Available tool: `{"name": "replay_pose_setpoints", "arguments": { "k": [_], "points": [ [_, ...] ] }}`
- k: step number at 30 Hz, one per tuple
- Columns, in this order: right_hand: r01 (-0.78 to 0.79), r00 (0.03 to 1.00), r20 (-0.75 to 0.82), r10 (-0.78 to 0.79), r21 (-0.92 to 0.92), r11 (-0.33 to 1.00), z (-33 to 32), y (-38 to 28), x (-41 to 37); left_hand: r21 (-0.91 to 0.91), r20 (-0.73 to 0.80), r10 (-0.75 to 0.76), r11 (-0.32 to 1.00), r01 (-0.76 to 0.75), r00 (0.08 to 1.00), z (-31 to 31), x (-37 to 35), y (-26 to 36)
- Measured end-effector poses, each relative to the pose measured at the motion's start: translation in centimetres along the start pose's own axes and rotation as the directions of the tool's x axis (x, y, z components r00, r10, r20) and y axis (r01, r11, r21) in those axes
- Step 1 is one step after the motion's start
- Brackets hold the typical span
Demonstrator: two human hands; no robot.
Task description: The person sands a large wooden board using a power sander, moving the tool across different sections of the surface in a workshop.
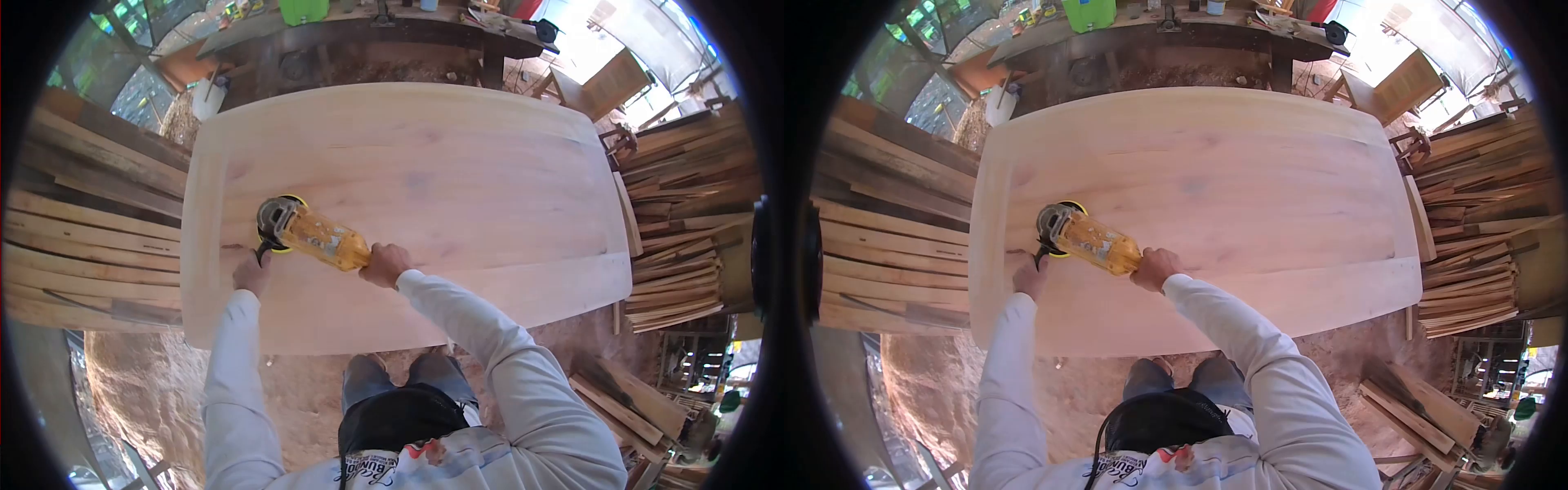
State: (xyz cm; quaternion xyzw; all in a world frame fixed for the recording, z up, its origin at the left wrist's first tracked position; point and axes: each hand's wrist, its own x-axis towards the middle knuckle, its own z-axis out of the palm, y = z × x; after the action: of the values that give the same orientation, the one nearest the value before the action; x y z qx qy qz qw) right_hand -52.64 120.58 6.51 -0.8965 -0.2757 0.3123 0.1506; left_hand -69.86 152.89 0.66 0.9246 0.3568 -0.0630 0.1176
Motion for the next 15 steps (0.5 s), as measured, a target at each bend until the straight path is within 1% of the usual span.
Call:
{"name": "replay_pose_setpoints", "arguments": {
  "k": [2, 3, 5, 8, 11, 12, 14, 15],
  "points": [
    [-0.02, 1.0, -0.015, 0.02, 0.036, 0.999, 0.7, 1.8, -0.2, 0.027, 0.002, -0.01, 1.0, 0.01, 1.0, 0.1, -0.2, 1.5],
    [-0.017, 1.0, 0.01, 0.017, 0.056, 0.998, 0.2, 2.7, -0.1, 0.037, 0.006, -0.016, 0.999, 0.016, 1.0, 0.4, -0.1, 2.4],
    [-0.012, 0.997, 0.073, 0.005, 0.091, 0.996, -0.6, 4.6, 0.1, 0.031, -0.011, -0.002, 1.0, 0.002, 1.0, 1.2, 0.2, 3.6],
    [0.053, 0.974, 0.206, -0.093, 0.189, 0.98, -4.5, 8.0, -1.5, 0.005, -0.01, 0.011, 1.0, -0.011, 1.0, 1.2, 0.9, 6.3],
    [0.052, 0.995, 0.068, -0.068, 0.22, 0.974, -3.4, 13.6, -0.5, 0.007, -0.005, 0.041, 0.999, -0.041, 0.999, 1.6, 2.2, 10.9],
    [0.043, 0.998, 0.036, -0.053, 0.249, 0.968, -4.1, 14.7, -0.8, 0.015, -0.005, 0.055, 0.998, -0.055, 0.998, 1.8, 2.9, 12.7],
    [0.044, 0.999, 0.012, -0.049, 0.253, 0.966, -4.0, 16.9, -1.6, 0.025, 0.013, 0.075, 0.997, -0.075, 0.997, 1.9, 2.7, 15.4],
    [0.057, 0.998, -0.019, -0.054, 0.247, 0.967, -5.1, 17.7, -1.0, 0.024, 0.0, 0.091, 0.996, -0.091, 0.996, 1.7, 3.6, 16.9]
  ]
}}
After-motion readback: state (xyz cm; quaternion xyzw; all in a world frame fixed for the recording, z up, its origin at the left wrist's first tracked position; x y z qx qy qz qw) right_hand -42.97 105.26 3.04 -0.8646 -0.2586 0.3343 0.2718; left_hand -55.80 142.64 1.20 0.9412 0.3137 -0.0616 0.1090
